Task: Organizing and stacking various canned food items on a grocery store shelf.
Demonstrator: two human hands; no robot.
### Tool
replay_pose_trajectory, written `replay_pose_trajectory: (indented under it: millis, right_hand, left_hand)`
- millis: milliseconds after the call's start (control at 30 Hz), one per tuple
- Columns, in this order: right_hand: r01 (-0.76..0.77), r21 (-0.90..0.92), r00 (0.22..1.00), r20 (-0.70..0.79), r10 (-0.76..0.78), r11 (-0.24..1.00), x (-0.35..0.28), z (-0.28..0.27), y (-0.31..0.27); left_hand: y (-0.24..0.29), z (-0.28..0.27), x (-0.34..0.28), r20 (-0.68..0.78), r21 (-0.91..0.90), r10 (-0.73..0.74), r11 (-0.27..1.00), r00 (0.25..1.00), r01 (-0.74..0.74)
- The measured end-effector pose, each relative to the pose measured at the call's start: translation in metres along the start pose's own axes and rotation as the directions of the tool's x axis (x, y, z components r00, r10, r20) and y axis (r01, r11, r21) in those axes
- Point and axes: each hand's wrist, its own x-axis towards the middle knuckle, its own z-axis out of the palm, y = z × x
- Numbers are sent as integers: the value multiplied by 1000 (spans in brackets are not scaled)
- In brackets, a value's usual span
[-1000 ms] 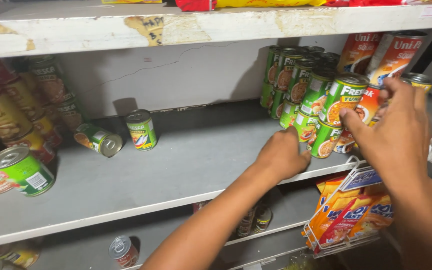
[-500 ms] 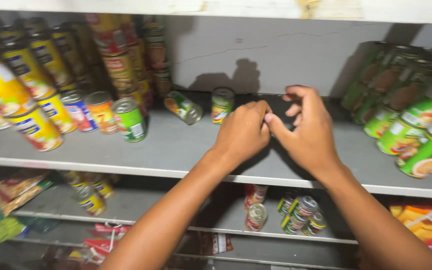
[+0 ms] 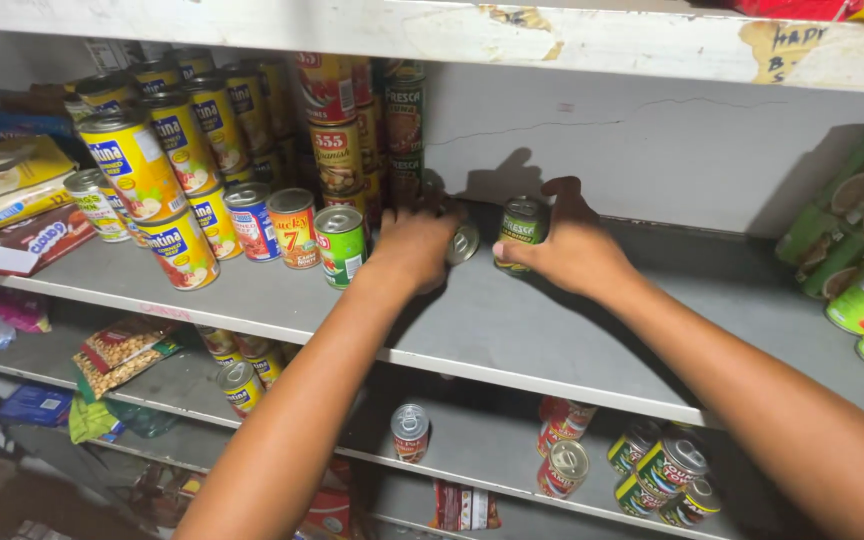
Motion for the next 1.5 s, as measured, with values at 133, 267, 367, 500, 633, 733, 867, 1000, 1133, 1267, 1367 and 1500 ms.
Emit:
replay_pose_trajectory:
  millis: [133, 267, 367, 500, 633, 733, 867, 1000, 1133, 1267, 1367, 1500]
  right_hand:
    - [-65, 36, 997, -36, 66, 997, 4, 7, 8]
    - [-49, 206, 998, -16, 54, 977, 13, 11, 26]
    - [9, 273, 1000, 0, -10, 962, 20, 4, 55]
    - [56, 329, 997, 31, -70, 943, 21, -31, 66]
    - [-79, 331, 995, 91, 51, 940, 23, -50, 78]
    - [-114, 292, 991, 100, 88, 950, 23, -52, 93]
    - [-104, 280, 992, 98, 79, 954, 27, -46, 116]
    - [-153, 196, 988, 38, 149, 968, 21, -52, 113]
    - [-292, 61, 956, 37, 290, 954, 19, -52, 115]
    - [-278, -114, 960, 1, 280, 954, 22, -57, 139]
    - [-331, -151, 943, -81, 322, 931, 18, -60, 158]
    - [-517, -141, 835, -301, 461, 844, 16, -68, 190]
  left_hand:
    - [-7, -3, 8, 65, -29, 24, 999, 998, -22]
    - [-14, 3, 17, 51, -76, 108, 992, 993, -104]
    - [-7, 2, 26, 41, -129, 106, 987, 994, -100]
    - [1, 12, 48, 110, -295, 24, 956, 994, 9]
    - [23, 10, 71, 195, -504, -37, 854, 980, 133]
    - [41, 33, 91, 188, -614, -24, 777, 982, 136]
    - [56, 73, 109, 81, -710, 49, 704, 996, 23]
    - [68, 86, 108, 55, -797, 89, 603, 995, -9]
    - [71, 73, 99, 92, -847, 108, 531, 990, 21]
    - [72, 73, 95, 141, -785, 56, 615, 988, 77]
    - [74, 65, 86, 146, -741, 33, 666, 989, 87]
    - [75, 58, 84, 161, -762, 18, 638, 987, 112]
